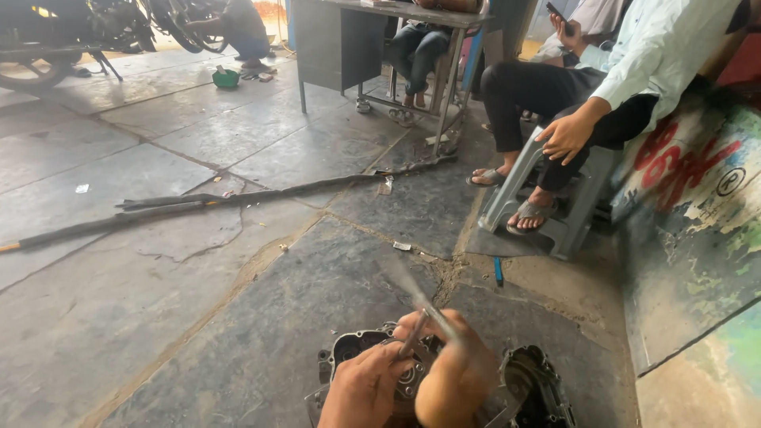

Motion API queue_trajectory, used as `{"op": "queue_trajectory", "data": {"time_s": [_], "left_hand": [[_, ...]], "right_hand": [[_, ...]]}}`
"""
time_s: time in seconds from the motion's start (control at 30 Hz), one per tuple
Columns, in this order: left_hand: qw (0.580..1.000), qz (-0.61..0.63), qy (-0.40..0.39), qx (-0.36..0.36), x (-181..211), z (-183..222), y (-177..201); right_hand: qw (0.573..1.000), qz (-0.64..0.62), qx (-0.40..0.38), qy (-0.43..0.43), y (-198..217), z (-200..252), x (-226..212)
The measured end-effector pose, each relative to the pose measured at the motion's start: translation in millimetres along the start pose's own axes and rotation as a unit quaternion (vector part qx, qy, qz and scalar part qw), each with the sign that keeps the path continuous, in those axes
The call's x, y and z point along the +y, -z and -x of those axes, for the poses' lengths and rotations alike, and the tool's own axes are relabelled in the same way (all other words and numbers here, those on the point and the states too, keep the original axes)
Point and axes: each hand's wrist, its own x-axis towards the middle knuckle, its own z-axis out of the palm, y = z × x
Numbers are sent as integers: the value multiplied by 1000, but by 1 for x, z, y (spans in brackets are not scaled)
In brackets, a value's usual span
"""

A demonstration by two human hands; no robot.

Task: Repairing a motorcycle engine by manipulating internal components with tools.

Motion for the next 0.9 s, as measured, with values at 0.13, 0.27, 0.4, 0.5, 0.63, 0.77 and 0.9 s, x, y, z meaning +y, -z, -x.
{"op": "queue_trajectory", "data": {"time_s": [0.13,0.27,0.4,0.5,0.63,0.77,0.9], "left_hand": [[999,-29,-20,-20,-7,2,-4],[998,-51,-4,-30,-19,6,-8],[998,5,-22,-56,-17,4,-1],[998,-23,-13,-62,-17,5,-6],[995,-86,34,-48,-3,0,-4],[992,-91,77,-47,-8,-1,-7],[991,-78,98,-56,2,-3,-6]], "right_hand": [[864,-354,-55,-353,7,-3,32],[880,-336,-21,-335,-3,3,23],[934,-284,44,-214,0,26,18],[987,-148,2,-56,1,36,19],[998,-17,4,57,-3,6,0],[990,-128,-60,-1,8,5,31],[980,-167,-68,-80,26,6,45]]}}
